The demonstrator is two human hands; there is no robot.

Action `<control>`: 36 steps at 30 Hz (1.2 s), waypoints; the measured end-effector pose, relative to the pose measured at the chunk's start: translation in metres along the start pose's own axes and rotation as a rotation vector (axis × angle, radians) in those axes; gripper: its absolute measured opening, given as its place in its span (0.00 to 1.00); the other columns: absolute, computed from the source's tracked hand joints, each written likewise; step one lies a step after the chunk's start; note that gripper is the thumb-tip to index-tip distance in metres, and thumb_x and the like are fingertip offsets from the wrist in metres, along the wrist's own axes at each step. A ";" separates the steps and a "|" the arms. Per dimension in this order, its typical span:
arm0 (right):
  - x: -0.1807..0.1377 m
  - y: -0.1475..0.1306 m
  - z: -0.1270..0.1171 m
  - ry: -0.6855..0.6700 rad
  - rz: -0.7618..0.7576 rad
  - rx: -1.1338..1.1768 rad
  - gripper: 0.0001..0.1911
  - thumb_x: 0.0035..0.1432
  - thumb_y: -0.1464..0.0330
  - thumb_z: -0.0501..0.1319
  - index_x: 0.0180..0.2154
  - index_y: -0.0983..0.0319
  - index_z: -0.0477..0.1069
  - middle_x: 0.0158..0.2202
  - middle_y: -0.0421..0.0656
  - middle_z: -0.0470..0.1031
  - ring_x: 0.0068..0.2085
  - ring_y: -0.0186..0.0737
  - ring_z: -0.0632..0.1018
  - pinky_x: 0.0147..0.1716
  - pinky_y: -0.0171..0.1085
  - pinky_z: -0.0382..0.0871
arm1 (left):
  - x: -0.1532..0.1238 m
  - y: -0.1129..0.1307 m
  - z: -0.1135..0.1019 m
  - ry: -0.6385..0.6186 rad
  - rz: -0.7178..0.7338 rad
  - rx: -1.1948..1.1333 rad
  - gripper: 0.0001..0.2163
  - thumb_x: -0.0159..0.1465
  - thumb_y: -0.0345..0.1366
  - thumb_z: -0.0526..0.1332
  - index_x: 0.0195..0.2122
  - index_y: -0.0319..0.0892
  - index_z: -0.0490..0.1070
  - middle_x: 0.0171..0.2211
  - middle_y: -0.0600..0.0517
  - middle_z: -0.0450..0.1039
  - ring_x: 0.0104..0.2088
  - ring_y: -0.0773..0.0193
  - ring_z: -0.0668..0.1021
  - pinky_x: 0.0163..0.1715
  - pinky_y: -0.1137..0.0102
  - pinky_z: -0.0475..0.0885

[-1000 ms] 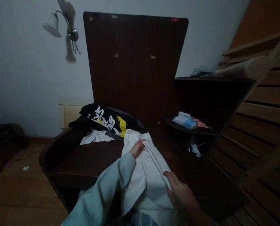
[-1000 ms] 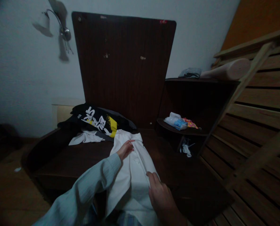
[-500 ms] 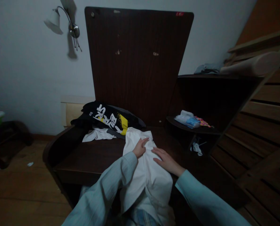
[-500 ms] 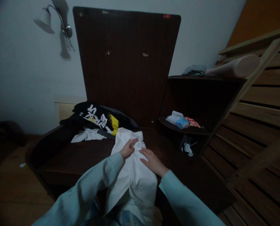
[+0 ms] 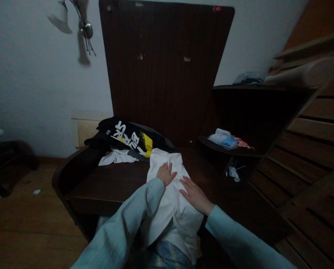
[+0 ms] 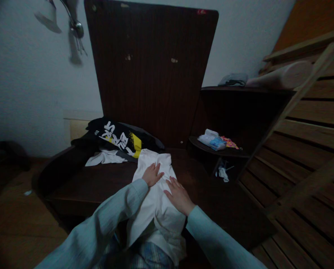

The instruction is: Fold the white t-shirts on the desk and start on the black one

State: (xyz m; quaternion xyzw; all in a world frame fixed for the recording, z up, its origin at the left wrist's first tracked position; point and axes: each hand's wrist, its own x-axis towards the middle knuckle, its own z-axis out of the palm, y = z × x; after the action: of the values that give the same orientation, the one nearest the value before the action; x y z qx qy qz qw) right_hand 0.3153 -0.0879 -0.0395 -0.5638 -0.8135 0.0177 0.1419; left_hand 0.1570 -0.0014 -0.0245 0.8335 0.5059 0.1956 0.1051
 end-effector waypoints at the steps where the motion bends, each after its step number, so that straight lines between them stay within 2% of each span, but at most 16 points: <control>1: 0.000 0.000 0.001 0.012 0.005 0.003 0.27 0.58 0.59 0.46 0.54 0.68 0.59 0.58 0.53 0.55 0.59 0.46 0.56 0.57 0.45 0.50 | 0.000 -0.002 0.000 0.006 0.005 -0.008 0.27 0.61 0.44 0.48 0.56 0.29 0.51 0.57 0.35 0.53 0.58 0.50 0.56 0.55 0.60 0.52; 5: -0.001 0.001 0.000 0.075 0.012 0.056 0.24 0.57 0.60 0.47 0.51 0.67 0.63 0.56 0.52 0.60 0.58 0.45 0.59 0.55 0.44 0.53 | 0.000 -0.012 -0.004 0.130 -0.083 -0.160 0.22 0.63 0.37 0.45 0.56 0.32 0.51 0.50 0.40 0.65 0.50 0.60 0.69 0.48 0.68 0.62; 7: 0.003 0.005 -0.008 0.094 0.015 0.106 0.20 0.58 0.61 0.47 0.46 0.64 0.66 0.51 0.50 0.66 0.54 0.43 0.65 0.51 0.41 0.58 | -0.002 -0.019 -0.010 0.190 -0.185 -0.196 0.18 0.61 0.31 0.46 0.53 0.34 0.57 0.45 0.42 0.69 0.45 0.62 0.72 0.45 0.70 0.64; 9: 0.014 0.010 -0.019 0.094 0.036 0.135 0.16 0.58 0.63 0.47 0.38 0.63 0.69 0.42 0.48 0.71 0.46 0.40 0.70 0.45 0.38 0.62 | -0.006 -0.027 -0.017 0.253 -0.264 -0.151 0.15 0.57 0.27 0.50 0.46 0.36 0.64 0.43 0.44 0.70 0.44 0.61 0.71 0.44 0.70 0.64; 12: 0.038 0.020 -0.031 0.081 0.163 0.119 0.13 0.56 0.64 0.50 0.27 0.62 0.68 0.32 0.44 0.72 0.34 0.36 0.72 0.35 0.34 0.63 | -0.017 -0.040 -0.029 0.365 -0.354 -0.027 0.12 0.55 0.29 0.54 0.40 0.39 0.67 0.41 0.45 0.68 0.44 0.58 0.70 0.43 0.69 0.64; 14: 0.053 0.026 -0.033 0.071 0.298 0.097 0.11 0.55 0.62 0.53 0.26 0.62 0.66 0.29 0.43 0.71 0.31 0.35 0.72 0.29 0.32 0.60 | -0.025 -0.049 -0.037 0.402 -0.428 0.038 0.10 0.55 0.33 0.56 0.38 0.39 0.67 0.40 0.45 0.67 0.43 0.57 0.70 0.40 0.68 0.65; 17: 0.065 0.031 -0.025 0.069 0.421 0.058 0.10 0.54 0.62 0.54 0.27 0.62 0.66 0.29 0.43 0.71 0.29 0.35 0.71 0.24 0.31 0.55 | -0.034 -0.062 -0.045 0.322 -0.512 0.045 0.10 0.55 0.41 0.57 0.34 0.40 0.68 0.38 0.45 0.68 0.40 0.58 0.71 0.36 0.69 0.65; 21: 0.066 0.034 -0.015 0.110 0.395 0.100 0.10 0.55 0.63 0.52 0.27 0.60 0.66 0.27 0.41 0.72 0.28 0.33 0.71 0.23 0.30 0.52 | -0.038 -0.068 -0.050 0.192 -0.449 0.009 0.08 0.58 0.40 0.54 0.28 0.42 0.67 0.32 0.50 0.71 0.35 0.64 0.73 0.31 0.73 0.63; 27: 0.065 0.040 -0.010 0.156 0.389 0.186 0.11 0.55 0.63 0.52 0.25 0.60 0.64 0.24 0.40 0.71 0.26 0.33 0.69 0.22 0.30 0.51 | -0.038 -0.064 -0.050 0.192 -0.448 0.012 0.08 0.60 0.37 0.52 0.29 0.42 0.68 0.33 0.50 0.73 0.35 0.65 0.73 0.30 0.73 0.61; 36: 0.069 0.051 -0.003 0.325 0.381 0.417 0.10 0.49 0.66 0.52 0.19 0.60 0.60 0.20 0.39 0.68 0.24 0.34 0.69 0.24 0.31 0.58 | -0.037 -0.068 -0.053 0.264 -0.541 -0.113 0.08 0.60 0.35 0.51 0.30 0.41 0.67 0.32 0.49 0.73 0.33 0.66 0.73 0.28 0.74 0.61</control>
State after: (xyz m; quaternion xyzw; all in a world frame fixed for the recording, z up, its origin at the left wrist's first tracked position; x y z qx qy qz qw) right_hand 0.3400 -0.0057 -0.0315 -0.6601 -0.6389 0.1199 0.3766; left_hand 0.0643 -0.0036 -0.0107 0.6286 0.7073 0.2950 0.1327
